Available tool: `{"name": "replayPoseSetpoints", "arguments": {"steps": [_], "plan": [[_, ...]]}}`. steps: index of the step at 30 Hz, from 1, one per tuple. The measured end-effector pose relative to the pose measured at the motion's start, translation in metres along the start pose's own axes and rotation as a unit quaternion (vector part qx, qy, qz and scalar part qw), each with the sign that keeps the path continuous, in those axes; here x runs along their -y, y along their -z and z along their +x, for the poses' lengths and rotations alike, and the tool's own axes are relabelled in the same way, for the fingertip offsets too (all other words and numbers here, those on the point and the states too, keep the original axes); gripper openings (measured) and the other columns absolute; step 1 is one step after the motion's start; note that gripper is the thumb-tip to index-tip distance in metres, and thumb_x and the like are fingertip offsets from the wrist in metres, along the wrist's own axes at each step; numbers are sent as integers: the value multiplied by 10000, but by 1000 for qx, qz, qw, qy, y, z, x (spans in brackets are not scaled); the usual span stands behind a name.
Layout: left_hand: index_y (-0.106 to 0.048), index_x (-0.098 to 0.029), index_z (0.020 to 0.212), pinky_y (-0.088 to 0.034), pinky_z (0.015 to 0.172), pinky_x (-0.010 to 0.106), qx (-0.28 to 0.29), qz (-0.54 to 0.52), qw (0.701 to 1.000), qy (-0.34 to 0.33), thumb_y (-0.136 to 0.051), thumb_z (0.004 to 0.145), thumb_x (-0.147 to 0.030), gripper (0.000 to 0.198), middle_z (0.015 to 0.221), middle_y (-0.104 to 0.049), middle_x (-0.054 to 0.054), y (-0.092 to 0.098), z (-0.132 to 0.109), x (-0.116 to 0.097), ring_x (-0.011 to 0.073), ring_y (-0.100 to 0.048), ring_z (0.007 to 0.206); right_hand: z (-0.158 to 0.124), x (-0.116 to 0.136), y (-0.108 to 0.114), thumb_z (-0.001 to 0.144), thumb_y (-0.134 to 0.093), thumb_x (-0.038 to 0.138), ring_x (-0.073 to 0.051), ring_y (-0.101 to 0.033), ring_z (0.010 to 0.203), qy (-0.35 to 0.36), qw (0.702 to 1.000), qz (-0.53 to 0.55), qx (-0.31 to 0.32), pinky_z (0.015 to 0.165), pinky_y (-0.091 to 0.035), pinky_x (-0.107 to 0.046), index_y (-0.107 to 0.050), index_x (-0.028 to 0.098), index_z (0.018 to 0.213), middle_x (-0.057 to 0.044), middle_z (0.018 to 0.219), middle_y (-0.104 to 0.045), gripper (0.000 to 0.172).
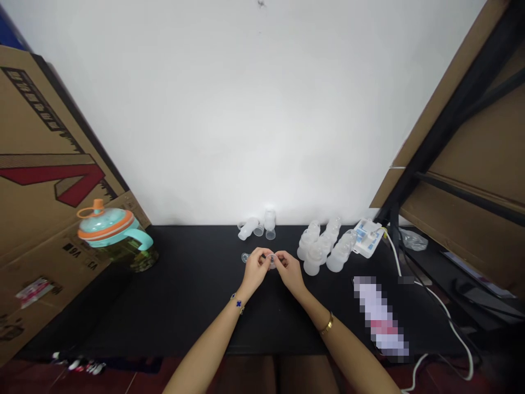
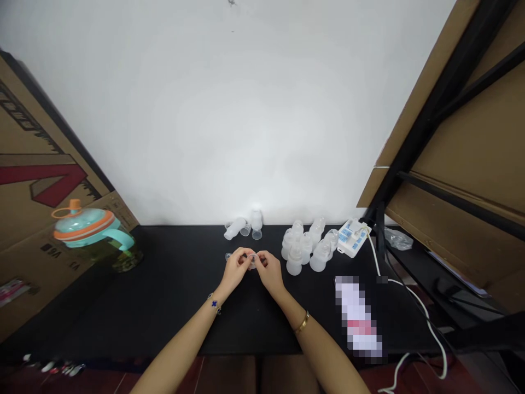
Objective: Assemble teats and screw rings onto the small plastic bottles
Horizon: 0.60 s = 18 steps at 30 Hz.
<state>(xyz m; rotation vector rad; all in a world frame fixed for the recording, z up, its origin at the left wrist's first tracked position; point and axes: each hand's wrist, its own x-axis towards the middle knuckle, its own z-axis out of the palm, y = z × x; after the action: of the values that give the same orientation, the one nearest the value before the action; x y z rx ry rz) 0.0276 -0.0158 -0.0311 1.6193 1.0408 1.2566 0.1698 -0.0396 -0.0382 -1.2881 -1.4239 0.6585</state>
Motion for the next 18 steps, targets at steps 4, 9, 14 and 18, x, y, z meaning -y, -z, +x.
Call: {"name": "replayPoseSetpoints", "arguments": {"steps": [4, 9, 14, 18], "plan": [[-687, -167, 874, -563, 540, 246, -1, -9, 1000, 11, -636, 859, -363, 203, 912, -637, 40, 0, 0, 0, 115, -622, 603, 0, 1, 0, 910, -573, 491, -155, -580, 571, -1, 1000, 5, 0, 550, -449, -263, -703, 193, 862, -29, 763, -701, 328], [-693, -168, 876, -575, 543, 251, -8, -31, 999, 23, -652, 847, -383, 220, 936, -651, 45, -3, 0, 2, 115, -626, 609, 0, 2, 0, 905, -576, 514, -166, -590, 592, 3, 1000, 11, -3, 547, -460, -265, -709, 195, 853, -43, 777, -708, 349], [-707, -174, 949, -590, 555, 245, -3, -28, 1000, 6, -618, 872, -333, 197, 1004, -651, 56, -5, -1, 3, 124, -650, 669, 0, 2, 2, 898, -577, 545, -160, -570, 571, -15, 1000, 28, 1, 486, -440, -248, -711, 195, 880, -46, 784, -702, 375], [-727, -180, 999, -595, 570, 253, -5, 0, 1000, -9, -603, 893, -316, 212, 1036, -641, 68, -5, -2, 3, 127, -659, 682, 1, 4, 4, 894, -578, 552, -151, -555, 552, -28, 999, 36, 7, 466, -429, -246, -705, 195, 895, -48, 804, -706, 380]]}}
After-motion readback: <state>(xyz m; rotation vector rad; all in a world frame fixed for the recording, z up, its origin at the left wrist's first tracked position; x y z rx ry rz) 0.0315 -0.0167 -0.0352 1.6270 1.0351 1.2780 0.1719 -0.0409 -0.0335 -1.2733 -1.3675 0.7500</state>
